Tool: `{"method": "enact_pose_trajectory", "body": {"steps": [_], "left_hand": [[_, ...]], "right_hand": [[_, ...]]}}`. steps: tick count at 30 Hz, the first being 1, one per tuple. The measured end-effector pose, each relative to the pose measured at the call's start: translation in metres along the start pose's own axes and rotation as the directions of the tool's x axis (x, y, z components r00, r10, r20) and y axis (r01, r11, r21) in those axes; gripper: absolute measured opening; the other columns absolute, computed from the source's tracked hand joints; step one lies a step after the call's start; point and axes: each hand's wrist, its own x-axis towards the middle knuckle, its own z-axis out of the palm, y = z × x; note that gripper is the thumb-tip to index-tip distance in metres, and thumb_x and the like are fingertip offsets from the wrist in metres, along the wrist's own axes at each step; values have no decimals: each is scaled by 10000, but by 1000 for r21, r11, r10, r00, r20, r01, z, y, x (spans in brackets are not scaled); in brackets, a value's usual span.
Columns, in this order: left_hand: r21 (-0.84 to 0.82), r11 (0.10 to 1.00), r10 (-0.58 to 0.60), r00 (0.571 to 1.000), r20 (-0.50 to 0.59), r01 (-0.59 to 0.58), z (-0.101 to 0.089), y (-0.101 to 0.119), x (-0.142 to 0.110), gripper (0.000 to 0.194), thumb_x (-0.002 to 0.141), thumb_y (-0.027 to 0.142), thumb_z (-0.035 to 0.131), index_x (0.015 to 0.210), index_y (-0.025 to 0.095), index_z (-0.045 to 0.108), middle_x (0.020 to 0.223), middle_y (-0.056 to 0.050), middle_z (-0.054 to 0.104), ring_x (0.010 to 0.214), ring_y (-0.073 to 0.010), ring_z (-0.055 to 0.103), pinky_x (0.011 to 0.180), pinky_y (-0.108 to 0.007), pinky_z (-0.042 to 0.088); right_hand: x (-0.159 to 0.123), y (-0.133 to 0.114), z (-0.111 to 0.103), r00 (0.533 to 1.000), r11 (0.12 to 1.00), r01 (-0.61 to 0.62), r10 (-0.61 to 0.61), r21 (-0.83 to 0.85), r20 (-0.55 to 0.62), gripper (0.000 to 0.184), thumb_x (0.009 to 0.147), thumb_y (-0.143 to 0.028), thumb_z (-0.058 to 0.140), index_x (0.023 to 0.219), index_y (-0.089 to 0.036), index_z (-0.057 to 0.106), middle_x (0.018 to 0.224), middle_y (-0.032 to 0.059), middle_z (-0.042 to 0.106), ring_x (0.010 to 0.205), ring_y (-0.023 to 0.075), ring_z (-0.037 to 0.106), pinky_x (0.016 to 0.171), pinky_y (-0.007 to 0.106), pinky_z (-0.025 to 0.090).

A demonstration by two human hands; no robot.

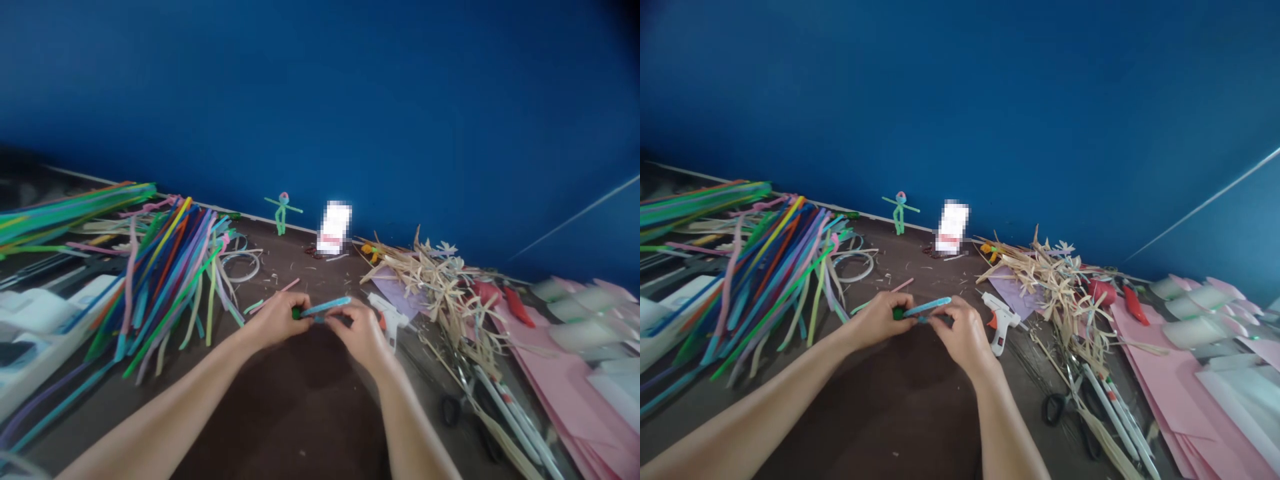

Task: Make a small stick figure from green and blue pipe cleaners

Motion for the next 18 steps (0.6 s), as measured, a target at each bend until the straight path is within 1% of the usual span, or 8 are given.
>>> {"method": "enact_pose_trajectory", "body": {"steps": [3, 5, 7, 10, 12, 14, 16, 18], "left_hand": [[-105, 994, 49, 991, 121, -37, -4, 5, -1, 61, 628, 200, 526, 590, 155, 537, 524, 60, 471, 519, -79, 417, 498, -179, 297], [-176, 982, 94, 983, 156, -66, -6, 7, -3, 49, 633, 187, 532, 600, 150, 539, 545, 55, 486, 539, -81, 430, 525, -182, 318], [-238, 969, 112, 978, 177, -67, -7, 7, -4, 65, 640, 192, 549, 598, 147, 526, 552, 50, 489, 547, -82, 439, 539, -186, 332], [-330, 943, 118, 969, 217, -40, -7, 5, -4, 111, 655, 225, 572, 604, 146, 512, 594, 32, 531, 567, -90, 472, 553, -195, 356], [-364, 931, 125, 969, 213, -41, -6, 1, -3, 124, 663, 245, 582, 622, 144, 521, 649, 12, 571, 608, -104, 506, 584, -209, 377], [-366, 929, 118, 978, 172, -48, -5, -3, -1, 123, 666, 255, 590, 651, 142, 544, 696, -1, 594, 659, -117, 527, 637, -230, 392], [-355, 935, 69, 990, 125, -21, -3, -6, 1, 130, 664, 264, 599, 668, 139, 562, 687, 3, 589, 668, -119, 526, 662, -244, 394], [-382, 922, -23, 992, 125, 70, -1, -8, 2, 151, 662, 274, 601, 721, 139, 567, 664, 13, 571, 629, -110, 515, 621, -243, 398]], "right_hand": [[1, 5, -4, 984, 986, -127, 111, 110, 142, 125, 714, -253, 564, 664, -165, 636, 606, -21, 574, 590, 118, 521, 548, 208, 369], [0, 7, -6, 945, 948, -245, 186, 203, 270, 181, 711, -293, 563, 621, -147, 620, 522, -37, 525, 504, 93, 467, 476, 193, 323], [0, 8, -6, 894, 877, -368, 241, 308, 379, 220, 702, -322, 568, 592, -135, 606, 477, -44, 495, 448, 72, 420, 434, 184, 284], [-1, 8, -1, 812, 705, -538, 285, 462, 510, 231, 680, -338, 575, 590, -127, 599, 469, -28, 524, 409, 63, 415, 400, 177, 272], [-1, 8, 2, 775, 584, -609, 294, 536, 560, 213, 657, -325, 586, 601, -120, 604, 484, -7, 555, 409, 68, 446, 383, 171, 277], [0, 9, 5, 758, 503, -643, 309, 577, 575, 212, 640, -321, 598, 612, -111, 612, 463, -6, 542, 382, 60, 434, 349, 161, 240], [1, 10, 5, 751, 468, -655, 320, 593, 577, 220, 637, -327, 610, 634, -107, 619, 431, -26, 500, 332, 31, 354, 322, 156, 170], [2, 11, 5, 755, 465, -652, 319, 599, 573, 219, 638, -326, 620, 644, -107, 620, 412, -48, 455, 313, 12, 286, 320, 159, 134]]}}
